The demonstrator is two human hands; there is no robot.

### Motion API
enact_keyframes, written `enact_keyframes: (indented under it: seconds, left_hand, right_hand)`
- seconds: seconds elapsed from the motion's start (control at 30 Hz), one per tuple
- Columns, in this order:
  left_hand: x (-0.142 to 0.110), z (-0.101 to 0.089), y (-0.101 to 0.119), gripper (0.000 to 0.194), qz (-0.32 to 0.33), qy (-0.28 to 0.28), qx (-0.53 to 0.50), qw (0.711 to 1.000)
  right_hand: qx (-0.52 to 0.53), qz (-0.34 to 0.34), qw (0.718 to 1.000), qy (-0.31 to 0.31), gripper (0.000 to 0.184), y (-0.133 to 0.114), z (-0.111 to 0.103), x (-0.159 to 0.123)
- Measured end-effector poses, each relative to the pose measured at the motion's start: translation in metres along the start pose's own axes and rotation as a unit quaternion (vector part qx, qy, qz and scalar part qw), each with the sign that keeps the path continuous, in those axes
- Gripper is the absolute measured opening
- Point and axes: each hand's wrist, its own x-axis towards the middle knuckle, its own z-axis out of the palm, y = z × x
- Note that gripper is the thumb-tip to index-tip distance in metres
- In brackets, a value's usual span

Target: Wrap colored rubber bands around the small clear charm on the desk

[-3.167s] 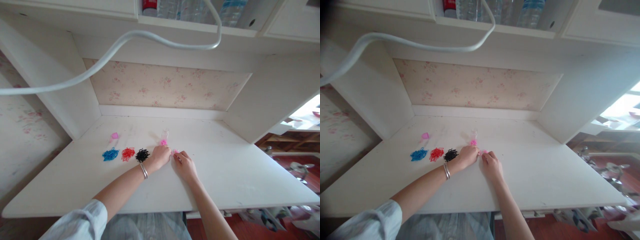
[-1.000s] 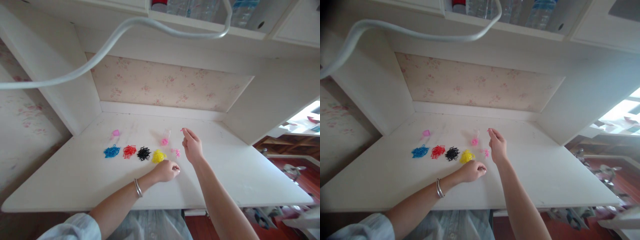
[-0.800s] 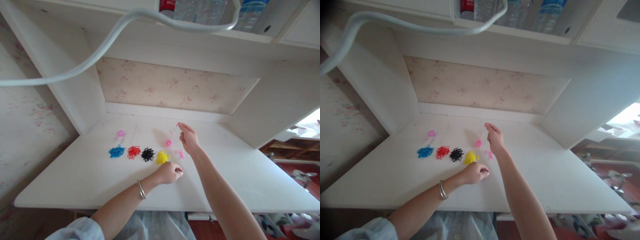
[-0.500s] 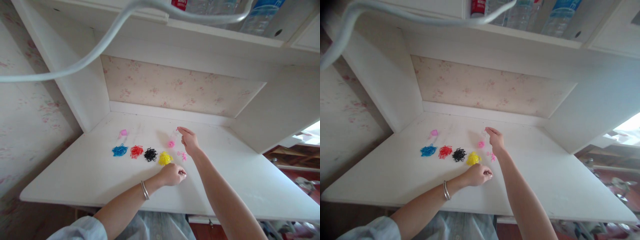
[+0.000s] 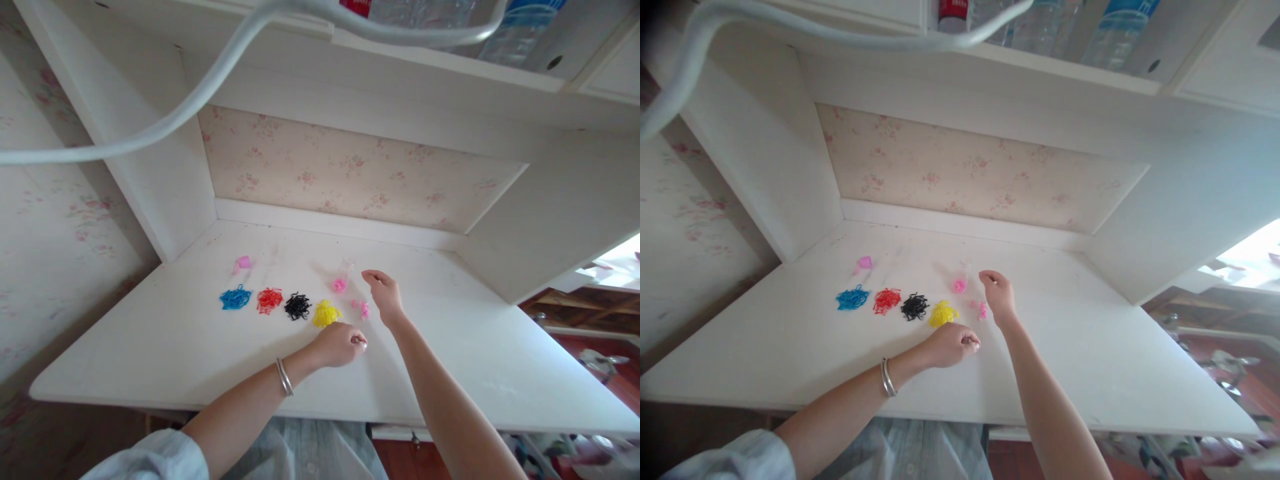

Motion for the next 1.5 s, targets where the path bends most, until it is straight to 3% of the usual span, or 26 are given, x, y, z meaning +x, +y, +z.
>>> enact_keyframes:
  seconds: [0.2,0.37,0.67,0.87,1.03,1.5]
  left_hand:
    - [0.004,0.008,-0.002,0.026,0.019,0.075,0.028,0.997]
    - [0.003,0.011,-0.002,0.024,0.013,0.122,0.038,0.992]
    - [-0.002,0.007,0.001,0.021,0.043,0.119,0.049,0.991]
    - [-0.003,0.008,0.001,0.02,0.051,0.119,0.044,0.991]
    - [-0.003,0.009,0.001,0.02,0.053,0.121,0.041,0.99]
    - [-0.005,0.009,0.002,0.02,0.062,0.12,0.039,0.99]
  right_hand:
    - [-0.242,-0.04,0.969,-0.027,0.031,0.052,-0.02,-0.03]
    - [-0.32,-0.086,0.942,-0.058,0.033,0.06,-0.021,-0.041]
    - [-0.292,-0.083,0.952,-0.047,0.028,0.061,-0.023,-0.046]
    - [-0.31,-0.079,0.947,-0.026,0.035,0.064,-0.022,-0.044]
    - [-0.334,-0.083,0.938,-0.034,0.03,0.064,-0.023,-0.044]
    - [-0.281,-0.08,0.955,-0.052,0.028,0.064,-0.024,-0.044]
